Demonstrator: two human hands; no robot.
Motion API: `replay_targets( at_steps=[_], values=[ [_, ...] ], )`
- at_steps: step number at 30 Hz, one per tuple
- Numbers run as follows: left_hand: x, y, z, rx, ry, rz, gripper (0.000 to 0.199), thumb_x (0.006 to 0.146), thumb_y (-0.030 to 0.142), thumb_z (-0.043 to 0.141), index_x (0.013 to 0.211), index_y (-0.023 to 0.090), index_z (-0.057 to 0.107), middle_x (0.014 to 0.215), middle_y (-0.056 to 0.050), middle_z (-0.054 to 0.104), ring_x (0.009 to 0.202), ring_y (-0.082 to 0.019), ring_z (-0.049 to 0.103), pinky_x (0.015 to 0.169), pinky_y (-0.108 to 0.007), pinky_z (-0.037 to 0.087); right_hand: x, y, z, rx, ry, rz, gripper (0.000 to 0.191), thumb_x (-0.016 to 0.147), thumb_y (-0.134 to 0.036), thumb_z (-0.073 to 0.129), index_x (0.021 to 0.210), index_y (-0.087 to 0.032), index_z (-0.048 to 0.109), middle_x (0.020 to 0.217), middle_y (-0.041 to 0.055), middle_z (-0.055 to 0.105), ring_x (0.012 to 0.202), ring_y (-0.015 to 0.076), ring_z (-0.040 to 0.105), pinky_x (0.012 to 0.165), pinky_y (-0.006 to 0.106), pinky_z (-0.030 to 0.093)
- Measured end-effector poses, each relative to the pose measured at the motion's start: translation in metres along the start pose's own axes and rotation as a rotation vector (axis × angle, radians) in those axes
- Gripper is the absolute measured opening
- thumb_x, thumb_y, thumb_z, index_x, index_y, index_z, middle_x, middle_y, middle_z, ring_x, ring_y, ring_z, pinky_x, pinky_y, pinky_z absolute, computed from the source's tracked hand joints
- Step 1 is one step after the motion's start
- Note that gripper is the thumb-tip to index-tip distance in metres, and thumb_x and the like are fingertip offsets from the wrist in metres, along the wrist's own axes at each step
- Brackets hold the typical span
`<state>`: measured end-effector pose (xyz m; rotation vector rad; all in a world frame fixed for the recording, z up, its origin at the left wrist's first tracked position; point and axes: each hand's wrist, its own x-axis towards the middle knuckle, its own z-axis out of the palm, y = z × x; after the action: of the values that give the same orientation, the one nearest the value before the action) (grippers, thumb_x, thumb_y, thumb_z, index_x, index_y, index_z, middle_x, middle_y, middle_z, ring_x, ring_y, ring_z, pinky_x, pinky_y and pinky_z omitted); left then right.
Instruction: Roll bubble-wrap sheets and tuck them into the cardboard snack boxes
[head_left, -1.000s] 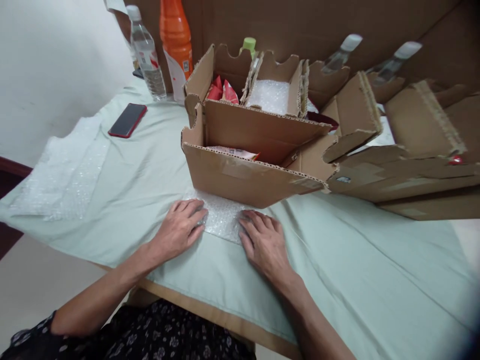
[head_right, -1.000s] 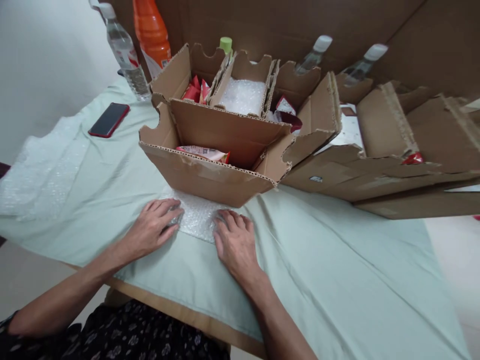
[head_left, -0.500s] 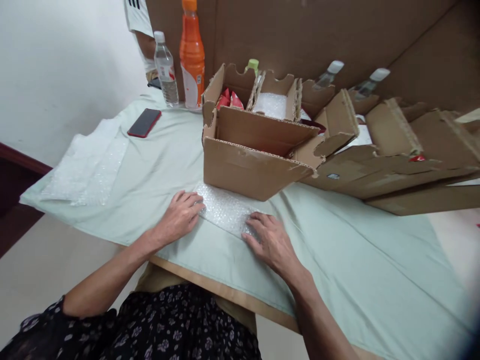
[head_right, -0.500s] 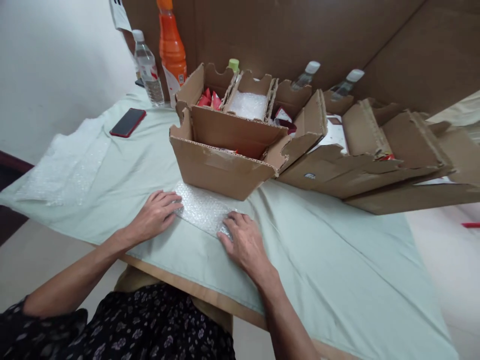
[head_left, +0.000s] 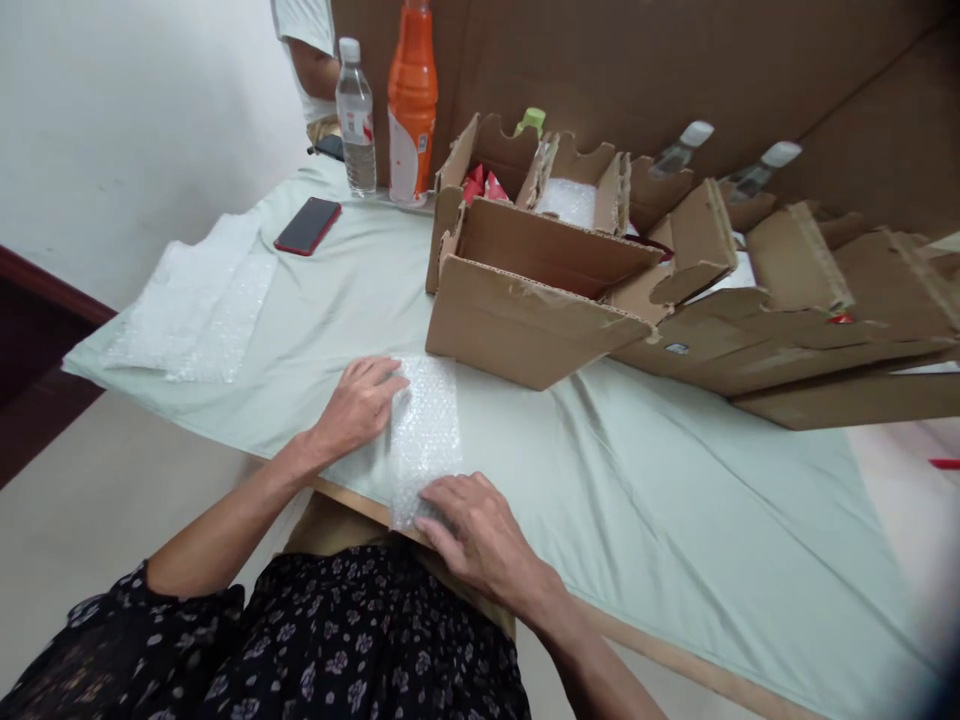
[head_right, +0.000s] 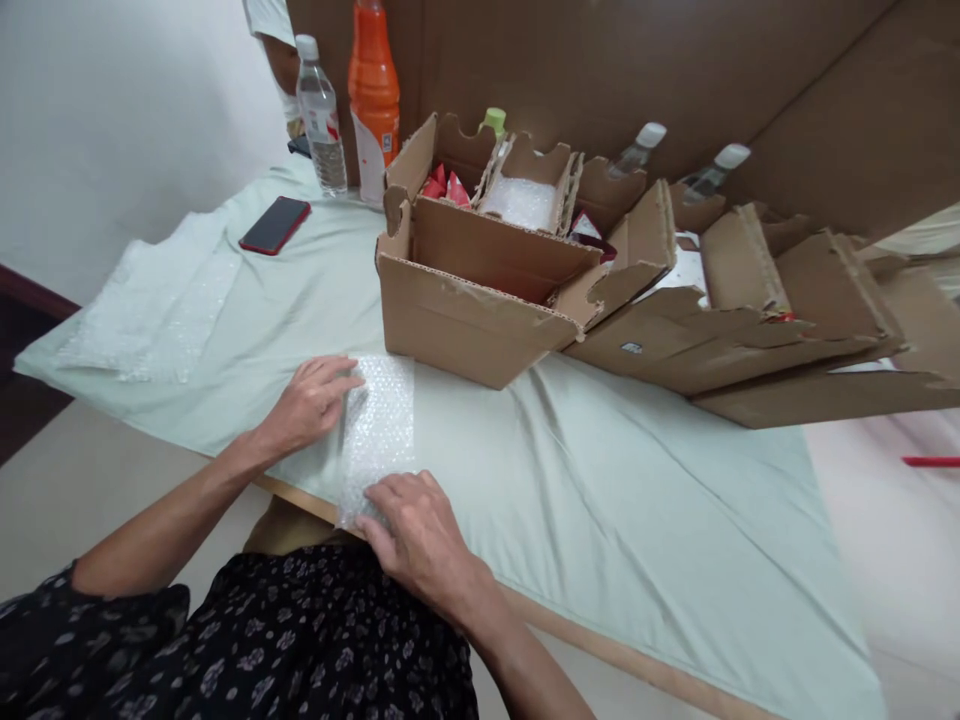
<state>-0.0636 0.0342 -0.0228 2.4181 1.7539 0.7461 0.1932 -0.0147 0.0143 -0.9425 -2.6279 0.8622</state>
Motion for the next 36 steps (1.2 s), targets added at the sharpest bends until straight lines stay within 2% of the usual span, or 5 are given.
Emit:
replay_targets(
  at_steps=[5,10,18,27,36],
  values=[
    [-0.035,0.035,-0.016,-0.143,0.061,0.08,0.031,0.091,0.006,0.053,0.113,0.018,0.071,0.124,-0.012,0.072,0.124,-0.028,0.061,0.106,-0.05,0.049,-0.005,0.017,-0.006,-0.02,0.104,-0.034,0.022,0.095,-0.025,0.064,0.116,-0.021,0.068,0.114,0.0094,0.075,0.102,0.0246,0.068,0.09,0.041,0.05],
    [-0.06,0.058,-0.02,-0.293,-0.08,0.088,0.025,0.093,0.012,0.057,0.114,0.019,0.071,0.114,-0.009,0.074,0.116,-0.025,0.064,0.102,-0.046,0.052,-0.013,0.022,0.0,-0.146,0.019,-0.12,0.032,0.089,-0.022,0.07,0.121,-0.021,0.067,0.133,0.0118,0.068,0.119,0.0296,0.062,0.096,0.047,0.052],
    [-0.068,0.065,-0.022,-0.36,-0.121,0.058,0.028,0.088,0.027,0.069,0.115,0.019,0.07,0.122,-0.012,0.072,0.118,-0.028,0.063,0.104,-0.049,0.049,-0.009,0.025,0.02,-0.219,0.219,-0.173,0.02,0.096,-0.012,0.055,0.103,-0.021,0.072,0.117,0.01,0.074,0.107,0.0254,0.065,0.087,0.042,0.055],
    [-0.078,0.069,-0.018,-0.345,-0.144,0.06,0.028,0.086,0.025,0.069,0.114,0.02,0.069,0.121,-0.011,0.071,0.119,-0.029,0.063,0.106,-0.051,0.047,-0.014,0.024,0.008,-0.21,0.073,-0.192,0.027,0.092,-0.02,0.062,0.119,-0.018,0.069,0.131,0.0142,0.07,0.119,0.03,0.063,0.095,0.049,0.056],
    [-0.082,0.067,-0.021,-0.3,-0.241,0.104,0.049,0.08,0.023,0.073,0.129,0.021,0.063,0.134,-0.013,0.065,0.128,-0.031,0.058,0.113,-0.053,0.044,-0.005,0.031,0.024,-0.153,0.292,-0.205,0.023,0.095,-0.011,0.054,0.101,-0.021,0.074,0.11,0.0094,0.078,0.1,0.0236,0.069,0.085,0.04,0.057]
  ],
)
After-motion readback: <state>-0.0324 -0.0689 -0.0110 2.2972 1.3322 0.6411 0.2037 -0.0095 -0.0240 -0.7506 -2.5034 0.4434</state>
